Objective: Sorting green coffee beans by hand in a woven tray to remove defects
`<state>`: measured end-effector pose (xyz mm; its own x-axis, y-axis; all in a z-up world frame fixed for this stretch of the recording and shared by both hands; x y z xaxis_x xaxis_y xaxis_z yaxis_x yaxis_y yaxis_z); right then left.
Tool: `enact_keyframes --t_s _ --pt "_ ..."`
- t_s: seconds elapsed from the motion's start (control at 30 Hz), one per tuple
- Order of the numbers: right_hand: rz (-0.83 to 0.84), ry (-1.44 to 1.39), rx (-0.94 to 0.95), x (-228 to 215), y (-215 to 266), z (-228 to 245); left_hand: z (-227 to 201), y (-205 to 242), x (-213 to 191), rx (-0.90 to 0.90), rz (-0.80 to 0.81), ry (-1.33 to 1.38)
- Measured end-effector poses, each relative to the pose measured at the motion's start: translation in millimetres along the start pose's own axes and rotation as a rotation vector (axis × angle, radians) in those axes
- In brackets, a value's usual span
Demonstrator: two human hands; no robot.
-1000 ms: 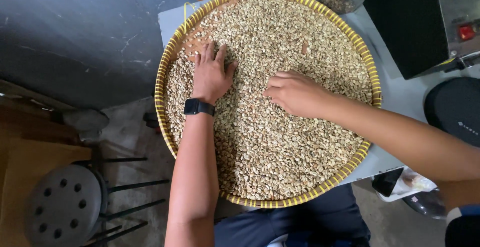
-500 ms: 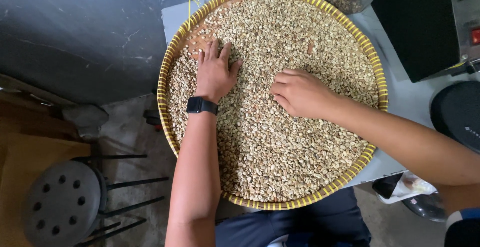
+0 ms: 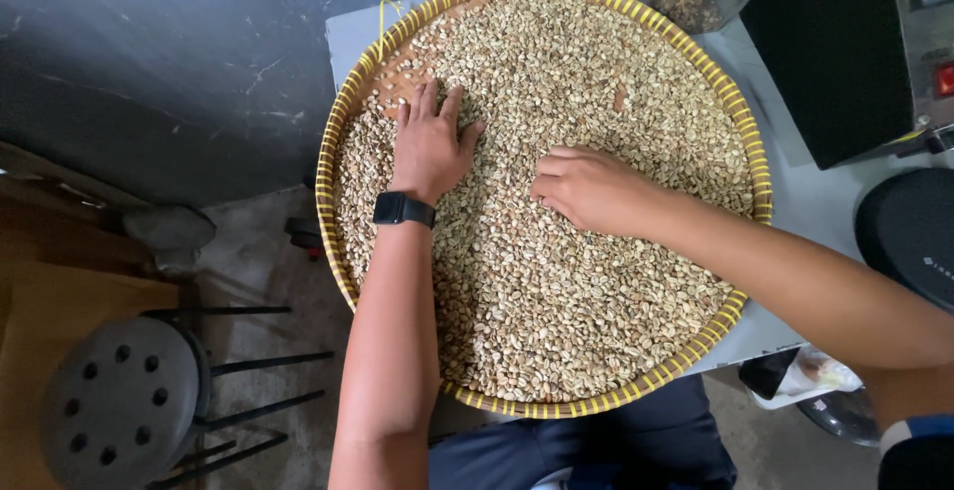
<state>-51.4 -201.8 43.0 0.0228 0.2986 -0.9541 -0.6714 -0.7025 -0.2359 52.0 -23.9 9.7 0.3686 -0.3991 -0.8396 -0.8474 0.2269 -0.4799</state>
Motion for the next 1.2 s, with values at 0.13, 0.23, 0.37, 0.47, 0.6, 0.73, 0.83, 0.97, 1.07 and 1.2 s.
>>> enact_keyframes --t_s 0.13,0.23,0.37,0.47,0.6,0.73,0.83,0.97,1.07,1.2 --pt "0.028 0.034 0.018 0.1 -2.7 -3.5 1.8 -2.2 1.8 -0.007 0.005 0.003" --pt "0.038 0.039 0.03 0.8 -2.9 -3.9 1.9 -2.2 2.3 -0.009 0.009 0.003" --pt "0.054 0.055 0.032 5.0 -2.7 -4.9 1.0 -1.0 0.6 -0.003 0.011 -0.002" --pt "0.04 0.06 0.016 7.7 -2.7 -6.3 2.4 -1.5 1.8 -0.007 0.029 0.003" --pt "0.017 0.048 -0.012 4.8 -5.1 -4.3 1.6 -2.0 0.2 -0.014 0.038 0.011" --pt "0.018 0.044 -0.017 9.6 -4.6 -6.7 2.2 -2.8 0.5 -0.009 0.038 0.012" --pt "0.009 0.062 -0.036 17.0 -2.2 -11.7 1.5 -1.5 1.0 -0.002 0.036 0.009" --pt "0.014 0.042 -0.007 10.6 -4.9 -9.0 1.2 -1.7 -0.9 0.001 0.027 0.008" --pt "0.018 0.042 0.025 12.2 -3.8 -16.0 0.4 -1.6 -2.1 0.015 0.011 0.002" --pt "-0.014 -0.028 0.078 -4.7 -3.6 -22.9 0.7 -2.3 -0.7 0.022 -0.002 0.0"
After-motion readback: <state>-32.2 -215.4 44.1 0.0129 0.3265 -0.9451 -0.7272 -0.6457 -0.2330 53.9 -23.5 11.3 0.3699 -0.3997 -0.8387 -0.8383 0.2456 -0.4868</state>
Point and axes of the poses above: each hand's wrist, its own y-axis away from the middle knuckle, its own x-axis out of the palm, z = x × y, the point moved 6 cm from there along -y, towards the middle knuckle, and after that the axes turned 13 degrees about -z, right-handed, at the moved point
